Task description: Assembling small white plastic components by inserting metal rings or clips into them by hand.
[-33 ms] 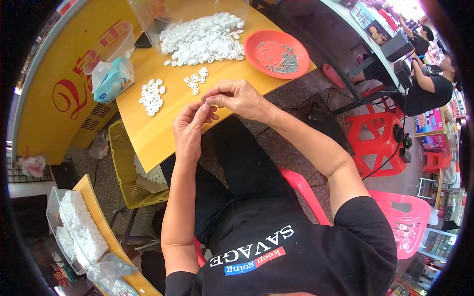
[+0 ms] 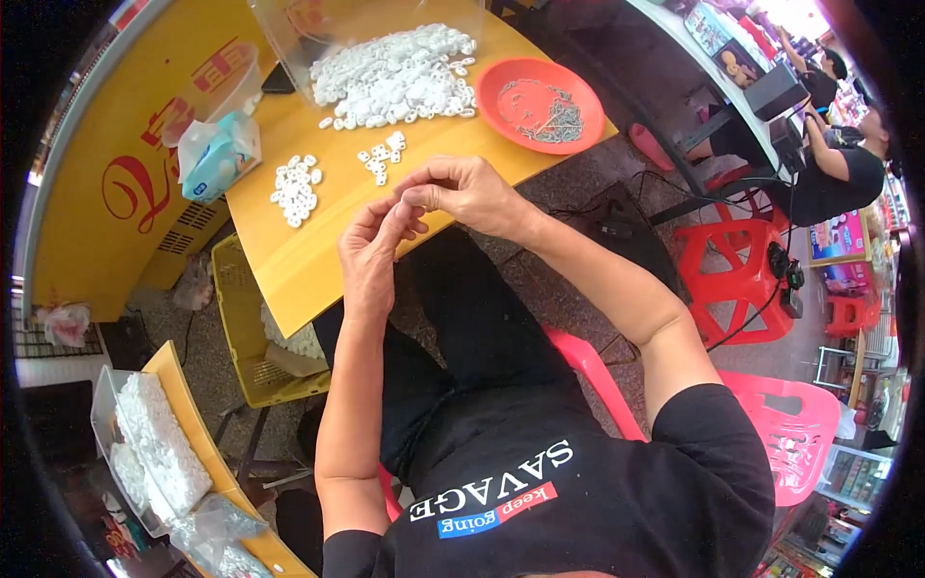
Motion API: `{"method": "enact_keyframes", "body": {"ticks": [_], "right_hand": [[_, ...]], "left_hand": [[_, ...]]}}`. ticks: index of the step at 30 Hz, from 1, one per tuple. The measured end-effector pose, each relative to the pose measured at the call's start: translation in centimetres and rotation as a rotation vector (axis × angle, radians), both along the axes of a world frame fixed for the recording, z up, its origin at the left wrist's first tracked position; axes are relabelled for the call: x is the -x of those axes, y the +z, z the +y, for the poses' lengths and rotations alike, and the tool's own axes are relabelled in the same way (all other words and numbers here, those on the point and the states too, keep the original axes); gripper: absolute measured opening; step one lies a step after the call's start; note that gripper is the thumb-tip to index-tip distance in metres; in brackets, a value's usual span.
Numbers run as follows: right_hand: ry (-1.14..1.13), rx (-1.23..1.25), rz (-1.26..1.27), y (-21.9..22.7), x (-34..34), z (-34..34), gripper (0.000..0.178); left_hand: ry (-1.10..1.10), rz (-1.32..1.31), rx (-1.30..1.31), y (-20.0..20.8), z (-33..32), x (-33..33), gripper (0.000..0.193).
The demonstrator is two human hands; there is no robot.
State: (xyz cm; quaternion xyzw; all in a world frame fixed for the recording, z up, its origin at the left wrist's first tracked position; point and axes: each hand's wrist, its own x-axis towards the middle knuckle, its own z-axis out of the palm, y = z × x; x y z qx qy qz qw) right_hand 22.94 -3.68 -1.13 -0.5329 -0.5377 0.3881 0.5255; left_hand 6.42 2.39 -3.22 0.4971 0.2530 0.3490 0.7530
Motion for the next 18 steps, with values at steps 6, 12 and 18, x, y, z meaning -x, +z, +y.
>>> {"method": "enact_keyframes", "body": {"ticks": [6, 12, 18], "right_hand": [[-0.062, -0.001, 0.258, 0.0, -0.8, -0.9, 0.017], [-0.394, -0.049, -0.3, 1.9, -10.7, -1.9, 0.02], [-0.536, 0.113, -0.815, 1.7, -20.3, -3.1, 0.023]], "left_hand": [[-0.008, -0.14, 0.046, -0.3, -0.4, -1.4, 0.019], [0.042, -0.005, -0.067, -1.5, 1.9, -0.9, 0.015], [-0.004, -0.009, -0.089, -2.3, 2.3, -0.5, 0.014]]}}
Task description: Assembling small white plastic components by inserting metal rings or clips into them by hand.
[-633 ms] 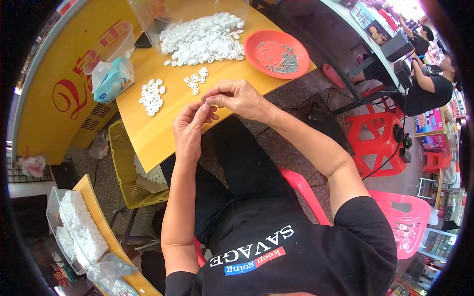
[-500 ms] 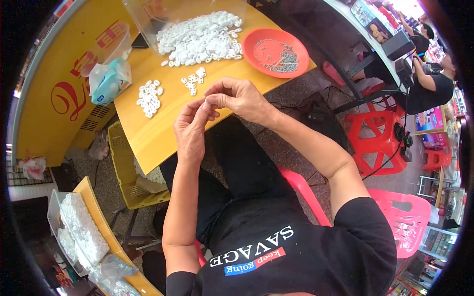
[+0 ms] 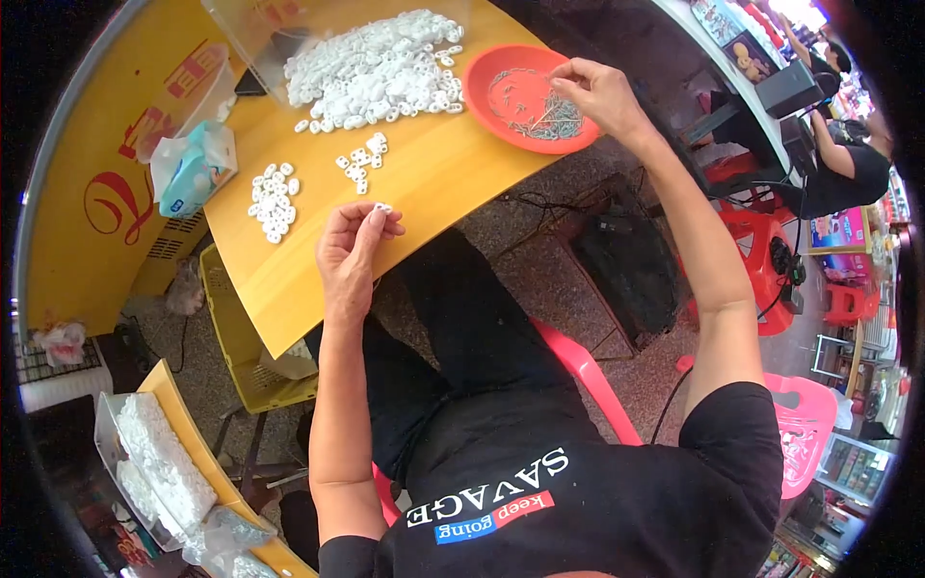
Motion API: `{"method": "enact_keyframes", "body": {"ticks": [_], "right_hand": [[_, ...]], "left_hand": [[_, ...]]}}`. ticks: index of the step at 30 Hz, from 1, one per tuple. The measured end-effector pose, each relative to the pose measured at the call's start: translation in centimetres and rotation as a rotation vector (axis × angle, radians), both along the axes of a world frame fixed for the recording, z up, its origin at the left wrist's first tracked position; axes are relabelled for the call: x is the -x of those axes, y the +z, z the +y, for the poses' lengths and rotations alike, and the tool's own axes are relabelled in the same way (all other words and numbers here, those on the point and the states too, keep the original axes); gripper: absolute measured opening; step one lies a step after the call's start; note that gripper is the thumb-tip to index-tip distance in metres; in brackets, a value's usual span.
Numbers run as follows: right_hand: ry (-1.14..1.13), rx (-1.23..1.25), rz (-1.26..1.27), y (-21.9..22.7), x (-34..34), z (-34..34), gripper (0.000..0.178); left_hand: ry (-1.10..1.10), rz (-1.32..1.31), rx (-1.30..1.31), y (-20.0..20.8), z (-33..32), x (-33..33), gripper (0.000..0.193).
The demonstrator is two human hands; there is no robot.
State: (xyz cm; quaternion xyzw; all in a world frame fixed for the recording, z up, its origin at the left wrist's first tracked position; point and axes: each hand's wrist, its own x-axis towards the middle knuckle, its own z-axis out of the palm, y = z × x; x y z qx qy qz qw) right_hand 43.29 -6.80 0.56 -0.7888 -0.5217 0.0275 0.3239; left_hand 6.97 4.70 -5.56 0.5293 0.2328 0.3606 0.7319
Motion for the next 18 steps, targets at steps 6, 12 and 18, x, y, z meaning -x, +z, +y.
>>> {"method": "enact_keyframes", "body": {"ticks": [6, 12, 18], "right_hand": [[0.173, 0.124, -0.083, -0.7, 1.3, 1.5, 0.026], [0.242, 0.106, -0.152, -1.7, 1.8, 4.1, 0.023], [0.141, 0.26, -0.258, -1.5, 3.2, 5.9, 0.02]], "left_hand": [[-0.017, 0.002, -0.042, -0.2, -0.2, 0.4, 0.014], [-0.019, 0.037, -0.062, -0.1, -0.1, 0.2, 0.014], [-0.016, 0.048, -0.052, -0.2, -0.1, 0.3, 0.014]]}}
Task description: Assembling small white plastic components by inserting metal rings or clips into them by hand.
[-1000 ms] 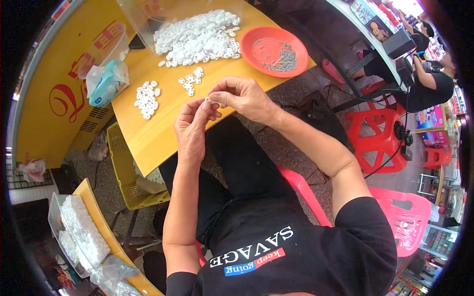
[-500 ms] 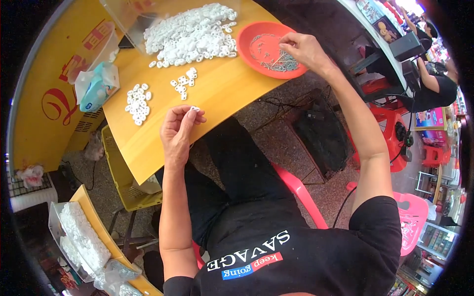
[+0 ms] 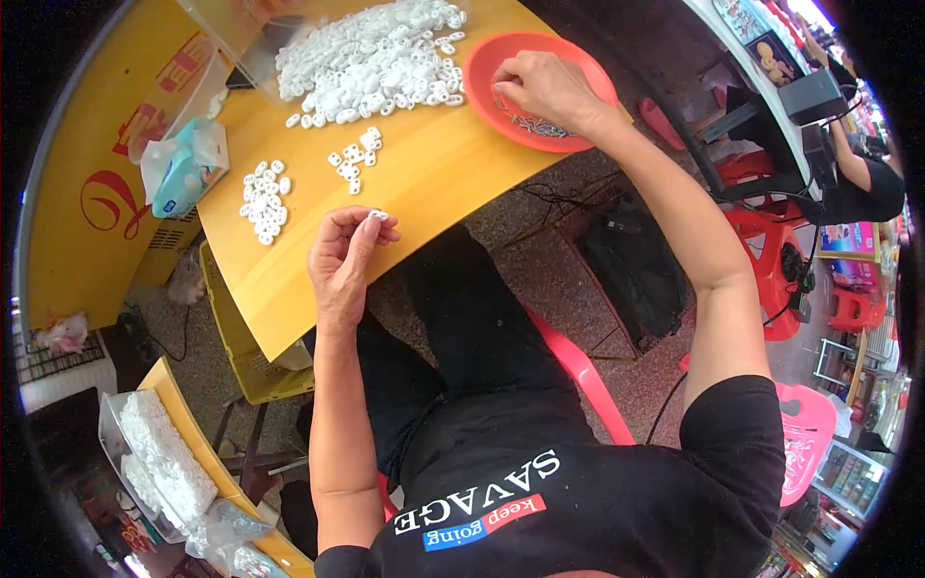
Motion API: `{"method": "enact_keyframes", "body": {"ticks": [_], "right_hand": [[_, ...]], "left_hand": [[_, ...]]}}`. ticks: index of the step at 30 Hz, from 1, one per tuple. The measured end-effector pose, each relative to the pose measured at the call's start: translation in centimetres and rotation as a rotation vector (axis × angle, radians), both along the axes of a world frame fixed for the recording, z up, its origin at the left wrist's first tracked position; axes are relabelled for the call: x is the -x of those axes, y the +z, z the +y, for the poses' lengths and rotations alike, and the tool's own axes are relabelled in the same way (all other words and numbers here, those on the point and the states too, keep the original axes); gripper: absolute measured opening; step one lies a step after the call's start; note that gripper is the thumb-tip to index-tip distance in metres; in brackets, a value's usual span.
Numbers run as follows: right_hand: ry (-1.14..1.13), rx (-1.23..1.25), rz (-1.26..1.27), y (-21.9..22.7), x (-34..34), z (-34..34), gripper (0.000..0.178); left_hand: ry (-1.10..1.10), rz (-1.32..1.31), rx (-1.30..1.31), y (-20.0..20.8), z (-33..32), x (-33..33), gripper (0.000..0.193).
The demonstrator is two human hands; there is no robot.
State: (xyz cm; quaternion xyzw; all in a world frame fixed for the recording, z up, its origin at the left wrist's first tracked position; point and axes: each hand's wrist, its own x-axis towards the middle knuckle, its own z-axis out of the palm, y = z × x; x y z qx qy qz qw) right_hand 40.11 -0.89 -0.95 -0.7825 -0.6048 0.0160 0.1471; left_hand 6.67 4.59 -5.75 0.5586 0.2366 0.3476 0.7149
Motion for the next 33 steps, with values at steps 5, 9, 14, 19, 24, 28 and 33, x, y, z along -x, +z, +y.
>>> {"method": "enact_keyframes", "body": {"ticks": [5, 9, 14, 19, 24, 28, 33], "right_hand": [[0.004, -0.004, -0.14, -0.2, 1.0, 0.5, 0.019], [0.009, 0.037, -0.233, -0.2, 1.6, 0.8, 0.019], [0.046, 0.015, -0.196, -0.3, 0.7, 1.2, 0.017], [-0.041, -0.168, 0.159, 1.9, 0.2, -0.8, 0.023], [0.001, -0.299, 0.567, 2.1, 1.9, -1.8, 0.028], [0.057, -0.261, 1.036, 2.1, 7.8, -2.4, 0.026], [0.156, -0.283, 1.359, 2.0, 17.0, -3.0, 0.021]], "left_hand": [[-0.008, -0.014, -0.018, 0.0, 0.0, 0.0, 0.013], [0.002, 0.006, -0.014, 0.1, -0.1, 0.1, 0.014], [-0.013, -0.023, -0.016, 0.2, -0.2, 0.1, 0.014], [0.0, -0.03, 0.033, 0.3, 0.1, -0.3, 0.014], [0.036, -0.104, 0.126, 0.7, 0.5, 0.1, 0.014], [0.036, -0.167, 0.162, 0.9, -0.4, 0.5, 0.014], [0.05, -0.214, 0.17, 2.7, -2.2, 1.6, 0.017]]}}
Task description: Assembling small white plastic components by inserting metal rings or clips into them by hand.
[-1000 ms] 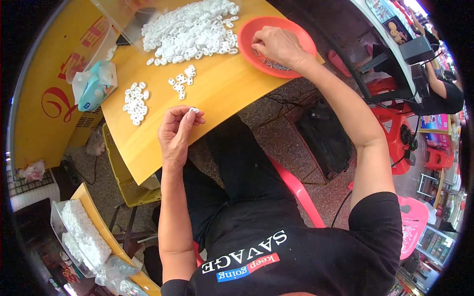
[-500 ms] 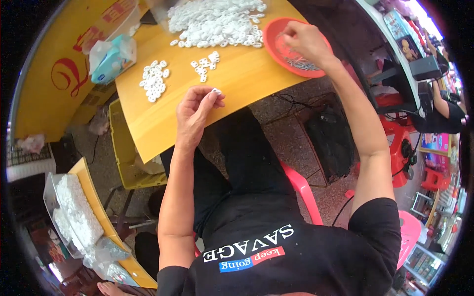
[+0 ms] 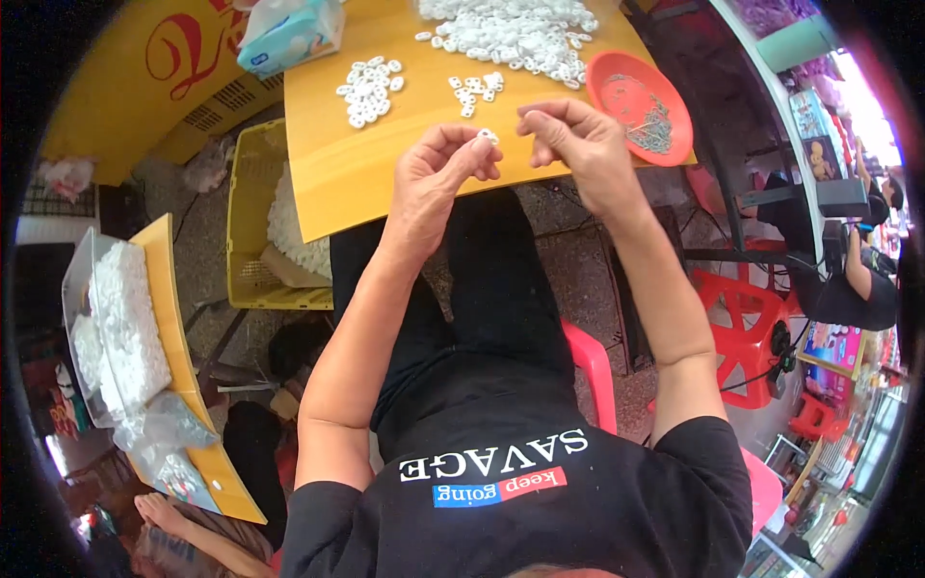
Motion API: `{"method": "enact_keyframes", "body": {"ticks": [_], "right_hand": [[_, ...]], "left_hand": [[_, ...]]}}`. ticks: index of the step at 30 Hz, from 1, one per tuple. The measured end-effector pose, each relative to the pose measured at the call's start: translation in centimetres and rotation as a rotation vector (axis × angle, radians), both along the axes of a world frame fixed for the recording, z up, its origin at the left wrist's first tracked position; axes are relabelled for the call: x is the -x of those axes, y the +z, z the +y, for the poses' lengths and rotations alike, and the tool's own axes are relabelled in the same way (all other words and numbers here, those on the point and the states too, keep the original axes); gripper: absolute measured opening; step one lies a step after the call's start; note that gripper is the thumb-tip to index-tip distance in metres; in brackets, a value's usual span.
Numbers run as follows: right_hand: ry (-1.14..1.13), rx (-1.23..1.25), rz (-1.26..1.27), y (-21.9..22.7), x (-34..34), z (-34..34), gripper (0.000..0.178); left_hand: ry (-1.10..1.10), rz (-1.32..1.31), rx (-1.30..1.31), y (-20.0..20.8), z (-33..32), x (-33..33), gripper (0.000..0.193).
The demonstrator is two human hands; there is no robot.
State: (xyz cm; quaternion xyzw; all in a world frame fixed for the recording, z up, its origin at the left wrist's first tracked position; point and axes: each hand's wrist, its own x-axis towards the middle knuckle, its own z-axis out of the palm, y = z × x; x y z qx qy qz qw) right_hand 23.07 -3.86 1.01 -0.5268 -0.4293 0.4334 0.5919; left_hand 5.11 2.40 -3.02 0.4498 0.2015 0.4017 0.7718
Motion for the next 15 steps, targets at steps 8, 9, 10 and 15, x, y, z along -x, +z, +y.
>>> {"method": "enact_keyframes", "body": {"ticks": [8, 9, 10, 15], "right_hand": [[0.063, -0.044, 0.214, 0.2, 4.3, -0.5, 0.021], [0.071, -0.042, 0.215, 0.2, 4.5, -0.6, 0.021], [0.07, -0.047, 0.225, 0.1, 4.6, -0.7, 0.021], [0.085, -0.039, 0.249, 0.4, 5.3, -1.1, 0.019]], "left_hand": [[0.028, 0.002, -0.009, 2.5, -1.7, 2.0, 0.014], [0.03, -0.017, -0.016, 2.8, -1.9, 2.1, 0.014], [0.03, -0.039, -0.02, 2.9, -2.1, 2.1, 0.014], [0.056, -0.038, -0.02, 3.1, -2.5, 2.5, 0.016]]}}
